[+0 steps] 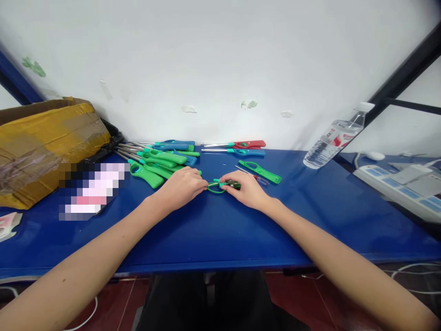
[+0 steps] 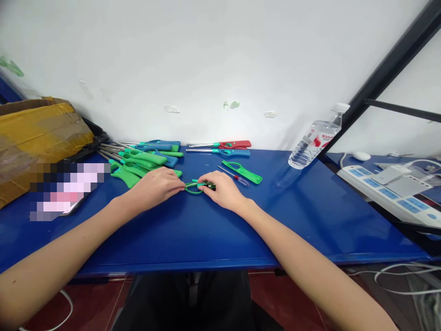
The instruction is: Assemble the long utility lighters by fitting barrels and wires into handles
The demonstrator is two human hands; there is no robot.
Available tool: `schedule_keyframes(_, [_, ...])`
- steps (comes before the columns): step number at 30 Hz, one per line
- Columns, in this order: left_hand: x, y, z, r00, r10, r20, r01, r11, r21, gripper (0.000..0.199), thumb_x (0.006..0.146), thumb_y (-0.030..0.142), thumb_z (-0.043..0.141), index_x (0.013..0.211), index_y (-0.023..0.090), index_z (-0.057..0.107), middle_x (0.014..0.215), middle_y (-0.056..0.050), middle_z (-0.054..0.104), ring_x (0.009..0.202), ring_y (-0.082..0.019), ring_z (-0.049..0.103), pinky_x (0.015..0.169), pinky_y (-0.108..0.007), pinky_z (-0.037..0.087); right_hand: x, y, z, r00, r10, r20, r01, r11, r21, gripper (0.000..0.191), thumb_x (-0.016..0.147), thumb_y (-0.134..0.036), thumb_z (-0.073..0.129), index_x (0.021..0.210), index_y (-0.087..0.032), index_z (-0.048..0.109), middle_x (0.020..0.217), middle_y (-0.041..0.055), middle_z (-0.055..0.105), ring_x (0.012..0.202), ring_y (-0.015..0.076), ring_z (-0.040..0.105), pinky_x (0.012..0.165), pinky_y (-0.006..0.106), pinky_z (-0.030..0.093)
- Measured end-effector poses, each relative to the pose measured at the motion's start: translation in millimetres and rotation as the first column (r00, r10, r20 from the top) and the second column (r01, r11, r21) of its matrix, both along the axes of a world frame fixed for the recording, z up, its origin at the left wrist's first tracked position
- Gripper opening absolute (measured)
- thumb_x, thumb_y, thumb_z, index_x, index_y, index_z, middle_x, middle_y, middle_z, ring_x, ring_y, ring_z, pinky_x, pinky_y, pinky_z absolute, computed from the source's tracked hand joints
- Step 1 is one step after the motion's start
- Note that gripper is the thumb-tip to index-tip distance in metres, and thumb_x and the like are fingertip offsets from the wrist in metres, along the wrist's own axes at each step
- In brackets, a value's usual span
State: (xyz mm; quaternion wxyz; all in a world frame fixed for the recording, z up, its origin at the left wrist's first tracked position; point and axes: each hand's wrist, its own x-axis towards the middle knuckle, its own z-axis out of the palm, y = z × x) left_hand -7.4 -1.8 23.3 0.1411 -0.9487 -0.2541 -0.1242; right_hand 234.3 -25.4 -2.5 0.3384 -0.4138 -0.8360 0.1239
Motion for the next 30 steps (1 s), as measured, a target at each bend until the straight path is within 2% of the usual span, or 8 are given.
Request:
schedule_keyframes(4, [3.0, -8.9, -1.1, 0.998, -0.02, -0.052, 0.024, 0.995, 0.092, 0.014, 0.091, 0.01, 0.06, 0.084, 0.014, 0.072, 0.076, -0.006, 0.071, 0.083, -0.022, 0.065, 0.077, -0.033, 0.045, 0.1, 0.3, -1.2, 1.0, -0.003, -0.009, 0.003, 1.0, -0.001, 0.013, 0.09, -0.022, 0.067, 0.101, -0.021, 0.073, 0.101, 0.006, 0.076, 0.092, 0.022, 0.069, 0.083, 0.038, 0.056])
schedule_keyframes(9, [4.9, -12.6, -0.2, 0.996, -0.037, -0.078, 0.046, 0.993, 0.113, 0.022, 0.091, 0.006, 0.058, 0.106, 0.016, 0.071, 0.078, -0.005, 0.071, 0.087, -0.022, 0.064, 0.078, -0.033, 0.043, 0.4, 0.4, -0.3, 1.0, -0.003, 0.0, 0.003, 1.0, -0.011, 0.014, 0.09, -0.023, 0.067, 0.102, -0.021, 0.073, 0.101, 0.0056, 0.076, 0.093, 0.022, 0.068, 0.084, 0.038, 0.055])
schedule_keyframes(18, [3.7, -9.7, 2.2, 0.993, 0.04, -0.112, -0.038, 0.999, 0.026, 0.033, 0.095, 0.01, 0.05, 0.119, 0.023, 0.069, 0.092, -0.006, 0.065, 0.088, -0.02, 0.06, 0.08, -0.031, 0.042, 0.2, 0.1, 1.1, 0.992, -0.018, -0.126, 0.004, 0.994, -0.113, 0.013, 0.089, -0.024, 0.067, 0.099, -0.022, 0.074, 0.102, 0.0058, 0.077, 0.093, 0.0213, 0.069, 0.08, 0.037, 0.056])
schedule_keyframes(30, [4.8, -7.8, 3.5, 0.996, 0.07, -0.056, -0.076, 0.991, -0.109, 0.035, 0.097, 0.011, 0.047, 0.118, 0.023, 0.072, 0.091, -0.006, 0.062, 0.084, -0.02, 0.057, 0.075, -0.03, 0.043, 3.0, 0.4, 1.9, 0.996, 0.064, -0.064, -0.069, 0.994, -0.081, 0.016, 0.091, -0.021, 0.062, 0.102, -0.022, 0.074, 0.104, 0.0056, 0.076, 0.095, 0.0218, 0.067, 0.085, 0.038, 0.054])
